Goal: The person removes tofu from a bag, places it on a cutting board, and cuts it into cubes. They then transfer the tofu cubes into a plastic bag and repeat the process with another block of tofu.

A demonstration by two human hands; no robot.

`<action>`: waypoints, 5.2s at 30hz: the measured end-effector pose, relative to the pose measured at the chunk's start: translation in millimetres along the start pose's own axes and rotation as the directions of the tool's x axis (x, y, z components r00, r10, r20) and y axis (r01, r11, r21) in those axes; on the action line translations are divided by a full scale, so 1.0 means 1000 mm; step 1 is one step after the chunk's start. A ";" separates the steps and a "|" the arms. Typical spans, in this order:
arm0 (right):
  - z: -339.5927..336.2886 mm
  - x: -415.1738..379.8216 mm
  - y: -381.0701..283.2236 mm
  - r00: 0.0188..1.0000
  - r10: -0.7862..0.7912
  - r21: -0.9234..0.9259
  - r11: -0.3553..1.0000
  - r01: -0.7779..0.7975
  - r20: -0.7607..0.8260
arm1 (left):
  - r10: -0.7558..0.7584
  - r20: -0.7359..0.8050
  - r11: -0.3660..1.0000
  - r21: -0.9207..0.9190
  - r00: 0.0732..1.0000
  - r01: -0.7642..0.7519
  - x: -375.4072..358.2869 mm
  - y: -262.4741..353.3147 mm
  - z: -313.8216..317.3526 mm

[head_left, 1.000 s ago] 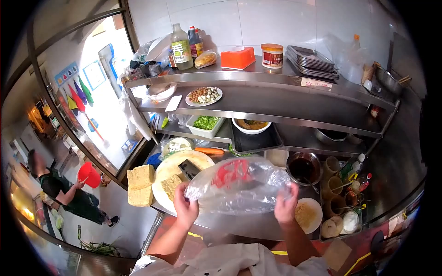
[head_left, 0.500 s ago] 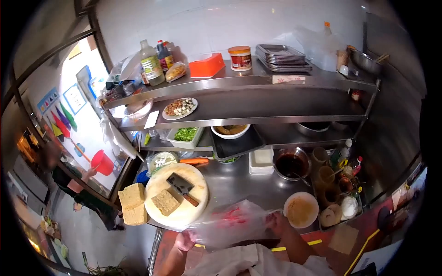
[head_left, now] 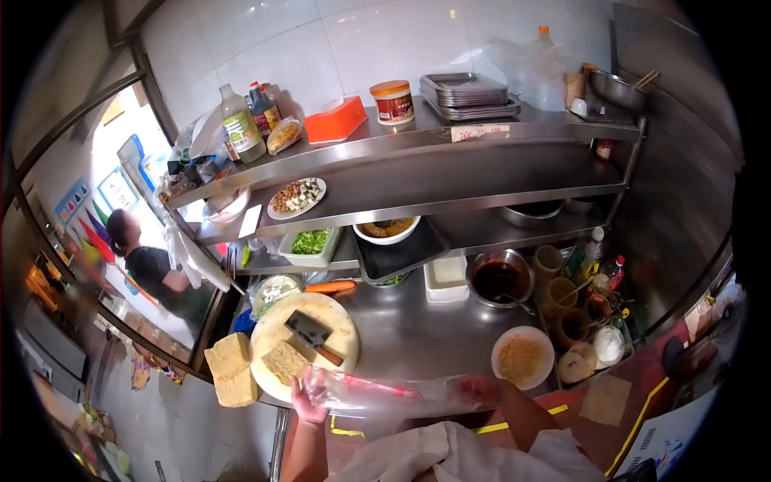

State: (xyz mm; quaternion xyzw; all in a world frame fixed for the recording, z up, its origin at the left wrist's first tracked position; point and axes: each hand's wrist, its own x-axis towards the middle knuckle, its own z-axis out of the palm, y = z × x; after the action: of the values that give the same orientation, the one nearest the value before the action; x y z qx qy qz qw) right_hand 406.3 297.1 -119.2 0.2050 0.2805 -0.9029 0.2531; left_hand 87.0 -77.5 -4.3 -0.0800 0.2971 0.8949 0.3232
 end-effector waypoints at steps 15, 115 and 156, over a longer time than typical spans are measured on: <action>0.059 0.038 -0.049 0.657 -0.681 0.366 0.730 0.577 0.322 | -0.122 0.713 -0.208 0.662 0.691 -0.720 -0.027 -0.059 0.092; 0.296 0.401 -0.095 0.793 -0.508 -0.660 -0.474 -0.583 -0.336 | -0.078 0.660 -0.445 0.647 0.747 -0.619 0.159 0.201 -0.086; 0.394 0.306 -0.087 0.562 -0.827 -0.855 -0.291 -0.430 -0.001 | 0.067 0.717 -0.477 0.634 0.694 -0.609 0.169 0.255 -0.060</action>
State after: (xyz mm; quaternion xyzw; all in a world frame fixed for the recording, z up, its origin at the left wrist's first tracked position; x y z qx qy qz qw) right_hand 25.7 14.2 58.6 0.1982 0.9672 -0.1498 -0.0537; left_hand -207.0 -179.5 12.8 0.4739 0.8172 0.3250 -0.0442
